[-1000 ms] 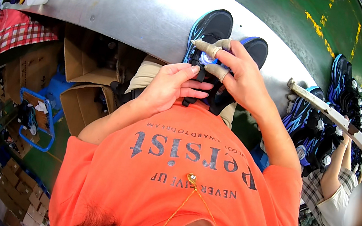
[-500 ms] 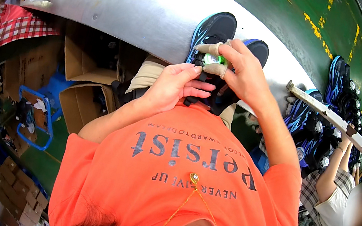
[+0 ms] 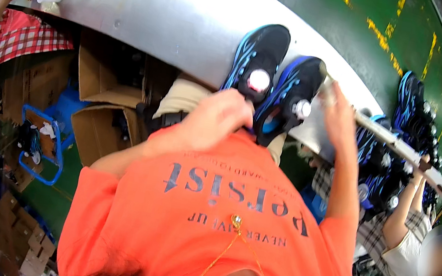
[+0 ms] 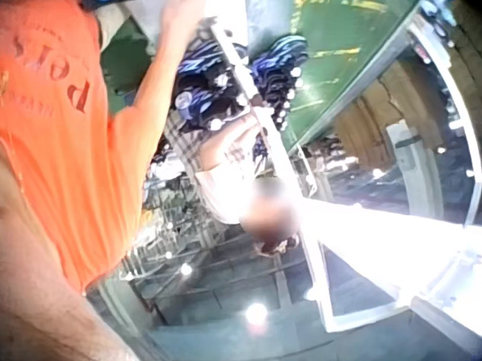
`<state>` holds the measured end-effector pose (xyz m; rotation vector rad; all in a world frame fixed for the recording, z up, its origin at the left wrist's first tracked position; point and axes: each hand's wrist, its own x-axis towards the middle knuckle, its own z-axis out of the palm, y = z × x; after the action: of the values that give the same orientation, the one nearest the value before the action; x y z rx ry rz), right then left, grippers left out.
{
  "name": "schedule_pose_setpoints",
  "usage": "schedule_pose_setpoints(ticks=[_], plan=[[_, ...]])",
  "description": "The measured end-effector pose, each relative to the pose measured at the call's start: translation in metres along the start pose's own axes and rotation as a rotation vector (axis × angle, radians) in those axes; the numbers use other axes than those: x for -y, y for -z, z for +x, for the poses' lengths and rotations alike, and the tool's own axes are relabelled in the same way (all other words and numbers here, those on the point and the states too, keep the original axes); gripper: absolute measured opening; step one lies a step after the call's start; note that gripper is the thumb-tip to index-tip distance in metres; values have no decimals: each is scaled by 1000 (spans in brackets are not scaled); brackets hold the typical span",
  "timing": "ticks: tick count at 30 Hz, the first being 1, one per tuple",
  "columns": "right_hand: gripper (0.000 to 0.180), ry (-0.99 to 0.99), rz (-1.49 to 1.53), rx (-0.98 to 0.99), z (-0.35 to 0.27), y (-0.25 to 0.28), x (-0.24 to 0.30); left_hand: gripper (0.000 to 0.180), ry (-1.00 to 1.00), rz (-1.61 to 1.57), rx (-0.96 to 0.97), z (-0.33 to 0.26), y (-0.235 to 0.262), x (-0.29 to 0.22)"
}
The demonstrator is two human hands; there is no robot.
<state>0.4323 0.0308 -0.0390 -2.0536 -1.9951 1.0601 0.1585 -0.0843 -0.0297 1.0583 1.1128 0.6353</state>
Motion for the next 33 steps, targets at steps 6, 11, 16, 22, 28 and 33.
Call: schedule_pose_setpoints(ticks=[6,11,16,22,28,33], plan=[[38,563,-110,25,49,35,83,30,-403,883,-19,16,-23,-19],[73,711,-537,-308,168,10,180,22,-443,914,-110,47,-22,-23],[65,787,-589,-258,220,-20,146,19,-599,1196,-202,51,47,-46],[53,570,-503,-463,216,61,19,26,-625,1180,-420,187,101,-98],[55,415,-482,-417,184,84,-29,36,-283,1457,-434,298,135,-118],[43,510,-260,-606,127,79,-17,30,-266,1502,-750,216,175,-125]])
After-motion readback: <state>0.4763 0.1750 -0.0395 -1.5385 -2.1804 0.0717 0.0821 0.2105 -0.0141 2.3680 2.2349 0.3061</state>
